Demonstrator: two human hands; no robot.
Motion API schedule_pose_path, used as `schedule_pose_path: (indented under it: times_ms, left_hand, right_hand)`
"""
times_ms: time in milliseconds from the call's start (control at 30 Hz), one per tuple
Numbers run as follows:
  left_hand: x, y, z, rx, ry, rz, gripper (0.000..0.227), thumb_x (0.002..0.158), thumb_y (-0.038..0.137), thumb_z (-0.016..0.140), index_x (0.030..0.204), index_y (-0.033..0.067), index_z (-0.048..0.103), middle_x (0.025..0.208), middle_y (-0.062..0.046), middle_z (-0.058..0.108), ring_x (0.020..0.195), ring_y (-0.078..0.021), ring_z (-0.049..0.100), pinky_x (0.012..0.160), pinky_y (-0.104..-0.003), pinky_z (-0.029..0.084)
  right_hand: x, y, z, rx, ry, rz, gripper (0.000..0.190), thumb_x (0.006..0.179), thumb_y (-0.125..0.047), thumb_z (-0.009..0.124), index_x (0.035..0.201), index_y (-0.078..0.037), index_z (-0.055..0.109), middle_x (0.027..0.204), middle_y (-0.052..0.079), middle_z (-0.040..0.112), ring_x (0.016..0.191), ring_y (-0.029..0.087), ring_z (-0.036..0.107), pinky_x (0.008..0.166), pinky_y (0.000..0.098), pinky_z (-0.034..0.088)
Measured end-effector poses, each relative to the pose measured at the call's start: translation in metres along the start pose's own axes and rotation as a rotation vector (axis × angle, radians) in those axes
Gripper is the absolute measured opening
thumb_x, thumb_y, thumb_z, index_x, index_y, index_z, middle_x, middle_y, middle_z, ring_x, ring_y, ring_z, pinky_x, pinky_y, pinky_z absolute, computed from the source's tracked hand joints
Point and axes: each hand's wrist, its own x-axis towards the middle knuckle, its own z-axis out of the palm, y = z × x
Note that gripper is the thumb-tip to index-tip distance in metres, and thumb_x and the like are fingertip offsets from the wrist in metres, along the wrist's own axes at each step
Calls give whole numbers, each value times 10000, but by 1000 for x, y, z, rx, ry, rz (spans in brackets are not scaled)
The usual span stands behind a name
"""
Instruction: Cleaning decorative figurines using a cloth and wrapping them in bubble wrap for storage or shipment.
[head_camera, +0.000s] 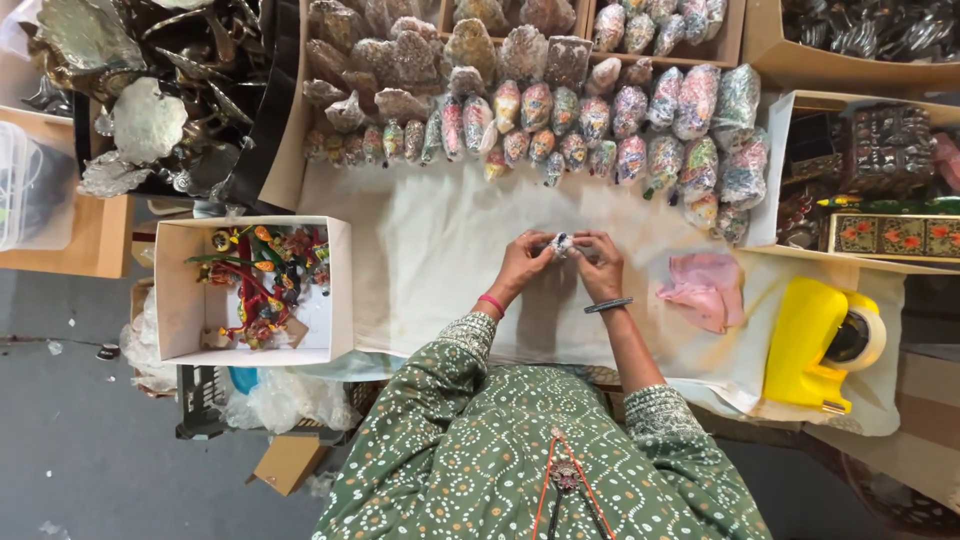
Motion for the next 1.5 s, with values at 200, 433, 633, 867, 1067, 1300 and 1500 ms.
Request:
schedule_pose_path:
  times_ms: [200,433,633,867,1067,1300,1500]
  left_hand:
    - [-7,14,2,27,-42,84,289,916,51,702,1203,37,739,1088,-46,669,851,-86,617,755,-225,522]
    - [-17,28,6,5,-2,121,315,900,14,713,1213,46,726,1188,-68,638,1017,-136,656,855,-252,549]
    - [-23,54,6,155,42,74,479,846,2,721,1308,122,677,1254,-76,566,1006,-182,641,818,-278,547]
    - [-24,61,9,374,52,145,385,861,60,749,1229,170,730,1229,-39,613,908,-197,677,786,-323,569]
    - [-25,70,10,378,50,76,367,862,76,745,1218,159,727,1205,-40,617,775,-198,651,727,-334,558]
    - [-22,65,13,470,72,170,349,833,49,726,1173,129,742,1179,-60,643,977,-265,660,840,-373,558]
    - [-19,53,16,519,106,175,344,806,79,734,1145,138,756,1163,-60,652,1065,-273,651,897,-380,551]
  right_hand:
    - [-11,42,-8,666,100,322,149,922,16,685,1066,-17,677,1239,61,678,955,124,659,783,257,557]
    - [-13,-28,1,474,248,522,139,968,-128,653,1097,-77,637,1040,36,706,869,96,702,617,255,557]
    - [-21,27,6,183,192,324,163,937,-40,727,1093,-31,679,955,21,707,815,80,669,632,224,560]
    - [-13,-26,4,357,189,425,212,947,-64,686,1159,-70,675,1023,-15,715,886,40,682,648,210,584]
    - [-25,23,18,200,240,347,174,953,-39,728,1125,-21,709,999,41,728,816,73,671,646,232,575]
    - [-21,-41,17,-95,299,67,130,881,45,750,999,-10,748,984,56,680,826,131,696,694,262,589]
    - [-18,-54,17,-166,244,-15,142,857,65,745,977,-11,753,990,67,707,857,144,718,707,274,612]
